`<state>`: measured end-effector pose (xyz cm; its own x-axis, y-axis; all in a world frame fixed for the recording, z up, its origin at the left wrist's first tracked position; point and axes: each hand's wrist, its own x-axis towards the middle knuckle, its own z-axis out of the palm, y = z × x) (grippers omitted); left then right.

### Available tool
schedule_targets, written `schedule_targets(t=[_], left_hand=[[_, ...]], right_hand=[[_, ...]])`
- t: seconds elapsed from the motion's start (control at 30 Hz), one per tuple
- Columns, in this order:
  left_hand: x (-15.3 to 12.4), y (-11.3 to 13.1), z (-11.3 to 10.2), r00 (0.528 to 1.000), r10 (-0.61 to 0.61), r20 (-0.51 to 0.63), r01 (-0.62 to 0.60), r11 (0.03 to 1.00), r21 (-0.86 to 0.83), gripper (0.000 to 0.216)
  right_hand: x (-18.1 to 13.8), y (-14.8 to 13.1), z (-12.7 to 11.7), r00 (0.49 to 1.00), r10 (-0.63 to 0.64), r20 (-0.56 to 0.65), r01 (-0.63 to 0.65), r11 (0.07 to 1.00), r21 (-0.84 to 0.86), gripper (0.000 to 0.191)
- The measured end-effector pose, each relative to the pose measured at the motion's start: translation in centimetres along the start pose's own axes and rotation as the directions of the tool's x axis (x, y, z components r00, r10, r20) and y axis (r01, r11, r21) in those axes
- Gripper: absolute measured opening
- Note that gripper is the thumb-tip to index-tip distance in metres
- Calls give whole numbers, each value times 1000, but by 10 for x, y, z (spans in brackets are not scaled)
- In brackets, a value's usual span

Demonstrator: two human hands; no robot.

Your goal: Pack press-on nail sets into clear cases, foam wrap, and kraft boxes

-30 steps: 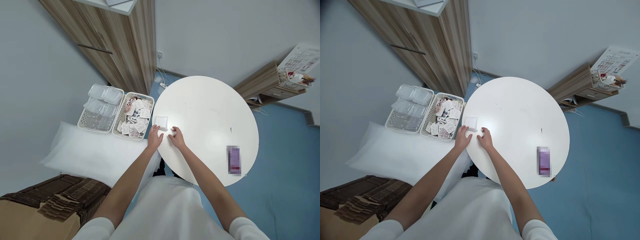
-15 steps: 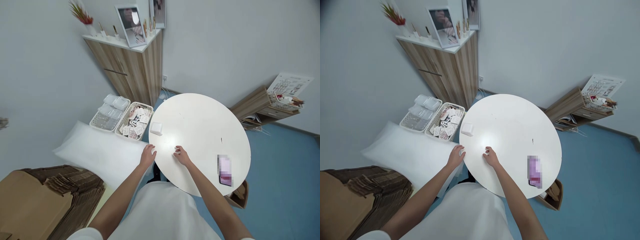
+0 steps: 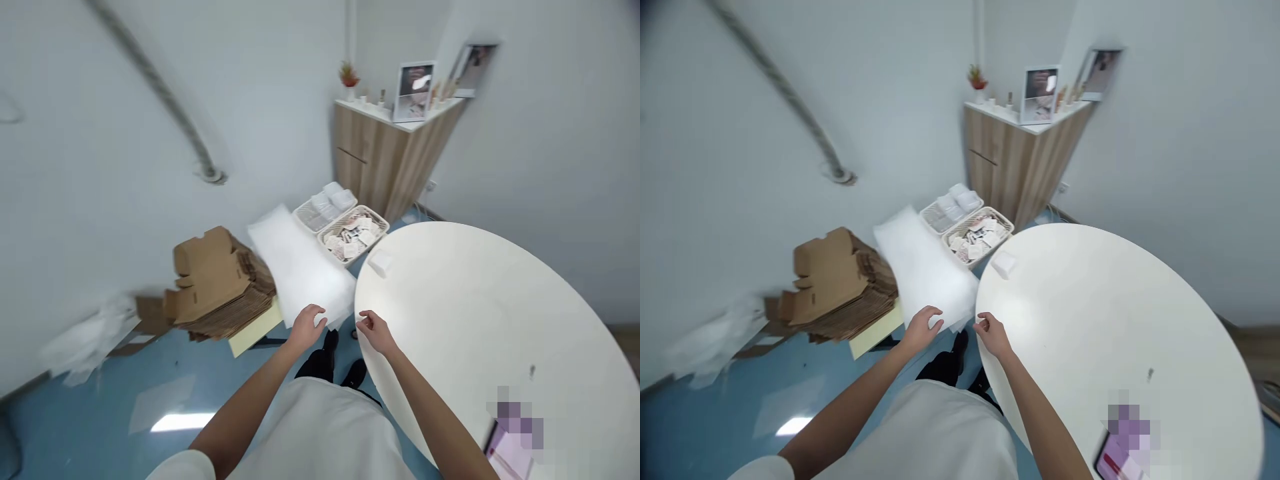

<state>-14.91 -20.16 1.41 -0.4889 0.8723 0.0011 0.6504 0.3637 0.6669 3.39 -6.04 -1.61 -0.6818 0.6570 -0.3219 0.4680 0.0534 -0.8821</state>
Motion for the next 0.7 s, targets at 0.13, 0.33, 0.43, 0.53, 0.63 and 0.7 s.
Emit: schedule_targets(t=[0.13, 0.33, 0.43, 0.53, 0.63, 0.7], left_hand=[[-27, -27, -46, 966, -69, -247, 113, 979, 169, 18], [-48, -84, -130, 861, -203, -466, 369, 881, 297, 24], [-52, -115, -163, 850, -248, -464, 422, 849, 318, 31], [-54, -142, -185, 886, -237, -399, 381, 863, 331, 36], [-51, -161, -196, 917, -255, -305, 354, 874, 334, 42], [-47, -169, -200, 930, -287, -230, 352, 875, 331, 46]], right_hand=[[27, -43, 43, 966, -192, 171, 211, 972, -106, 29], [55, -114, 113, 828, -443, 343, 550, 761, -345, 41], [70, -152, 154, 774, -505, 383, 633, 634, -444, 50], [84, -184, 195, 782, -522, 342, 616, 563, -551, 51], [96, -207, 228, 815, -509, 276, 548, 526, -650, 50], [101, -216, 242, 836, -495, 237, 492, 485, -723, 48]])
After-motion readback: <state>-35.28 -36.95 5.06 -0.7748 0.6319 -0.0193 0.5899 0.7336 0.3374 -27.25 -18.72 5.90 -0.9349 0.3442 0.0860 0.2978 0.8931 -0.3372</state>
